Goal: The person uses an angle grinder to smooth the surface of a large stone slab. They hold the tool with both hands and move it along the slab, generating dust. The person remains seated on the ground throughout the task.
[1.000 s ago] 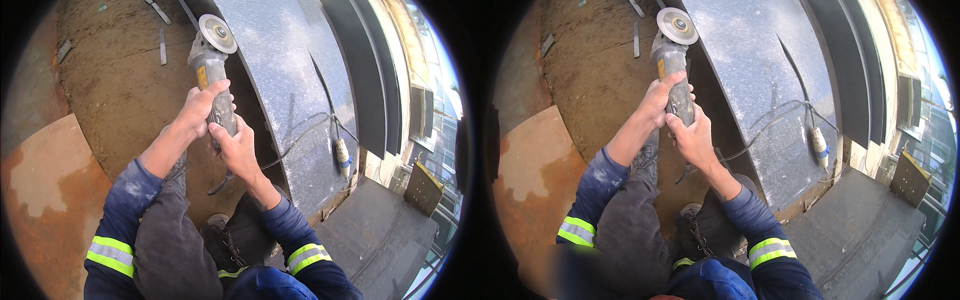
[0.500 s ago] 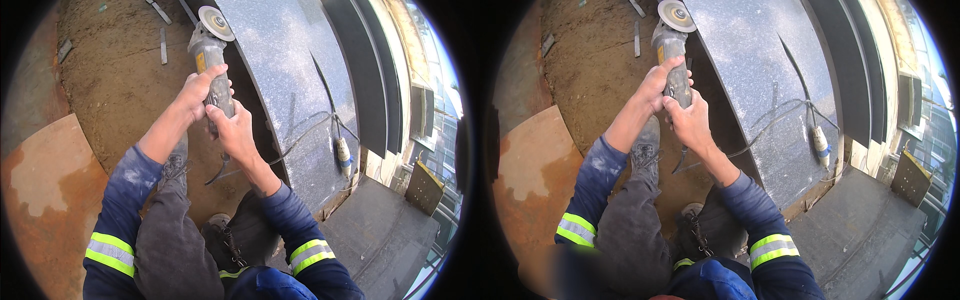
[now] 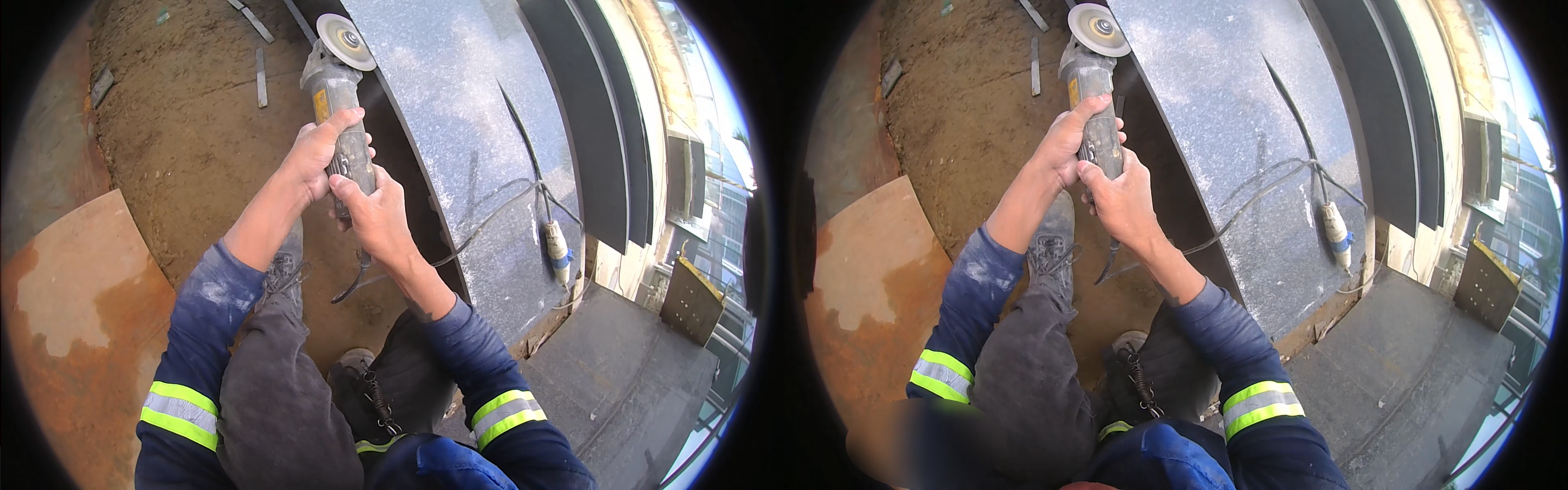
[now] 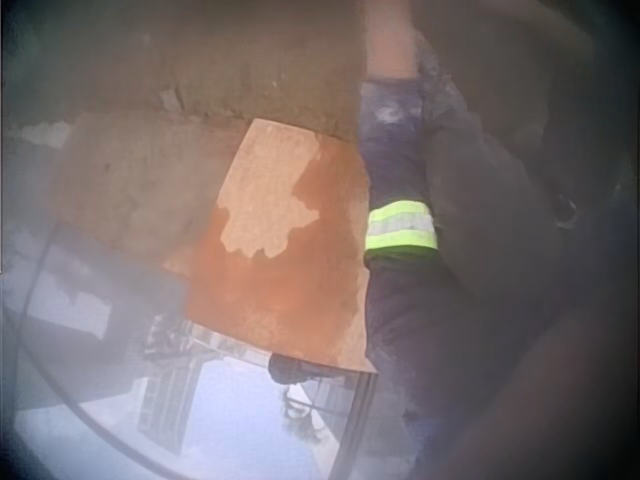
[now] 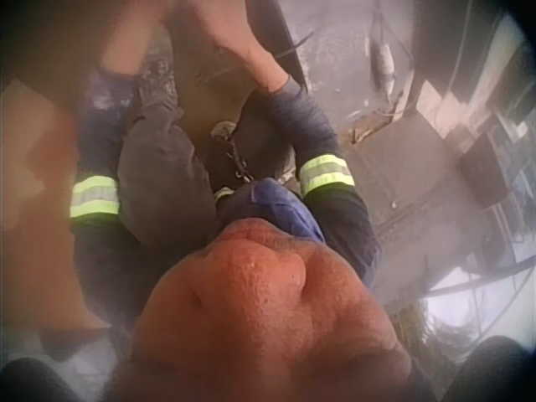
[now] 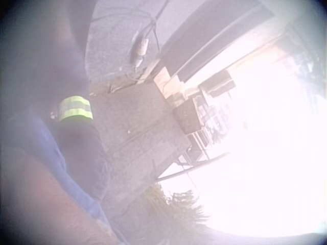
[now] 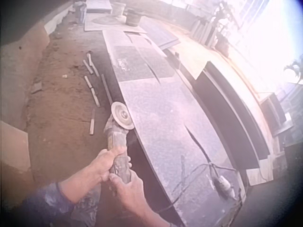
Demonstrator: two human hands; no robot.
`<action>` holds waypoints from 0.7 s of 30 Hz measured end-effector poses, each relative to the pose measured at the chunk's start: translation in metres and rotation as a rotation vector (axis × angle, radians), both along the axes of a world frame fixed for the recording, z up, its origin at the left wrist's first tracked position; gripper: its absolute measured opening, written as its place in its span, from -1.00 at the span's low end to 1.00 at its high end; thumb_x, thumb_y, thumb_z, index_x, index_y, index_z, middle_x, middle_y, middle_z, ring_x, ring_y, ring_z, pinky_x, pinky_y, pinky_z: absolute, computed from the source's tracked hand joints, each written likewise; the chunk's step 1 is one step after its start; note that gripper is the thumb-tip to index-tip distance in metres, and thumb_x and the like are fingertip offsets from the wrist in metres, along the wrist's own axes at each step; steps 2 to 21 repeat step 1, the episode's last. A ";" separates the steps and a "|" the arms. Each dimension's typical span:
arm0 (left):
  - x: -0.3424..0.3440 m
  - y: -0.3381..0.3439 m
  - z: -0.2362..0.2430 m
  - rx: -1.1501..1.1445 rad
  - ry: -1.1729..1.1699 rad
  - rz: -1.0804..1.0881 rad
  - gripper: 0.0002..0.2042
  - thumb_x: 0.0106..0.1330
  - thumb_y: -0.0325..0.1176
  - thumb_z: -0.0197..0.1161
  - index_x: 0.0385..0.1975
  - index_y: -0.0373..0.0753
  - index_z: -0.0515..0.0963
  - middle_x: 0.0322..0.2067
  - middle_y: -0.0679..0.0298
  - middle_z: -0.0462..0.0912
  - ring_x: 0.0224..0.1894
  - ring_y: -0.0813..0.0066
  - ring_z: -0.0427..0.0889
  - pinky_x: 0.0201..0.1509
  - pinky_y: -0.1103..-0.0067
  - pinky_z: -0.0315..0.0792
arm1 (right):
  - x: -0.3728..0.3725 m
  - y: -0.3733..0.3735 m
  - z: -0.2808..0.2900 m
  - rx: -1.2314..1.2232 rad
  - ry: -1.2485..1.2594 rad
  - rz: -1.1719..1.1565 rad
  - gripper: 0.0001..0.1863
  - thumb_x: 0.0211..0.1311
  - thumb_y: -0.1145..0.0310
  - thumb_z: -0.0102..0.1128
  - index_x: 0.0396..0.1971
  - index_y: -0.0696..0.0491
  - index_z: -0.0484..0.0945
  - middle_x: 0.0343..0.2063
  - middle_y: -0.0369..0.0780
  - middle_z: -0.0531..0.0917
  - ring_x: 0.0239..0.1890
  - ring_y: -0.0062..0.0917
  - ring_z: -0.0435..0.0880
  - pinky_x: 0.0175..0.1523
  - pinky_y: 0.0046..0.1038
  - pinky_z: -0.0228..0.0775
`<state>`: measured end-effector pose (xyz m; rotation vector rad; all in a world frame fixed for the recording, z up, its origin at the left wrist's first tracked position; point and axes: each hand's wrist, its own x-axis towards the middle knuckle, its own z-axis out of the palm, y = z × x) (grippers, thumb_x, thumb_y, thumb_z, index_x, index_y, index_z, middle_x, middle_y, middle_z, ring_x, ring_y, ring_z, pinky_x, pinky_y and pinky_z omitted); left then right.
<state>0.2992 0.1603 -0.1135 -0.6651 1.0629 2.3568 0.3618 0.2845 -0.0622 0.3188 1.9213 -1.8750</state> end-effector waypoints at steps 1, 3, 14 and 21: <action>0.006 0.001 0.000 0.002 0.019 -0.007 -0.45 0.26 -0.13 0.45 0.08 -0.38 0.44 -0.25 0.07 0.62 -0.28 0.27 0.70 -0.21 0.32 0.68 | 0.006 0.001 0.001 0.012 -0.006 0.000 -0.65 0.33 0.23 0.29 -0.13 0.23 0.51 -0.40 -0.22 0.64 -0.50 -0.58 0.66 -0.47 -0.55 0.50; 0.006 0.001 0.000 0.002 0.019 -0.007 -0.45 0.26 -0.13 0.45 0.08 -0.38 0.44 -0.25 0.07 0.62 -0.28 0.27 0.70 -0.21 0.32 0.68 | 0.006 0.001 0.001 0.012 -0.006 0.000 -0.65 0.33 0.23 0.29 -0.13 0.23 0.51 -0.40 -0.22 0.64 -0.50 -0.58 0.66 -0.47 -0.55 0.50; 0.006 0.001 0.000 0.002 0.019 -0.007 -0.45 0.26 -0.13 0.45 0.08 -0.38 0.44 -0.25 0.07 0.62 -0.28 0.27 0.70 -0.21 0.32 0.68 | 0.006 0.001 0.001 0.012 -0.006 0.000 -0.65 0.33 0.23 0.29 -0.13 0.23 0.51 -0.40 -0.22 0.64 -0.50 -0.58 0.66 -0.47 -0.55 0.50; 0.006 0.001 0.000 0.002 0.019 -0.007 -0.45 0.26 -0.13 0.45 0.08 -0.38 0.44 -0.25 0.07 0.62 -0.28 0.27 0.70 -0.21 0.32 0.68 | 0.006 0.001 0.001 0.012 -0.006 0.000 -0.65 0.33 0.23 0.29 -0.13 0.23 0.51 -0.40 -0.22 0.64 -0.50 -0.58 0.66 -0.47 -0.55 0.50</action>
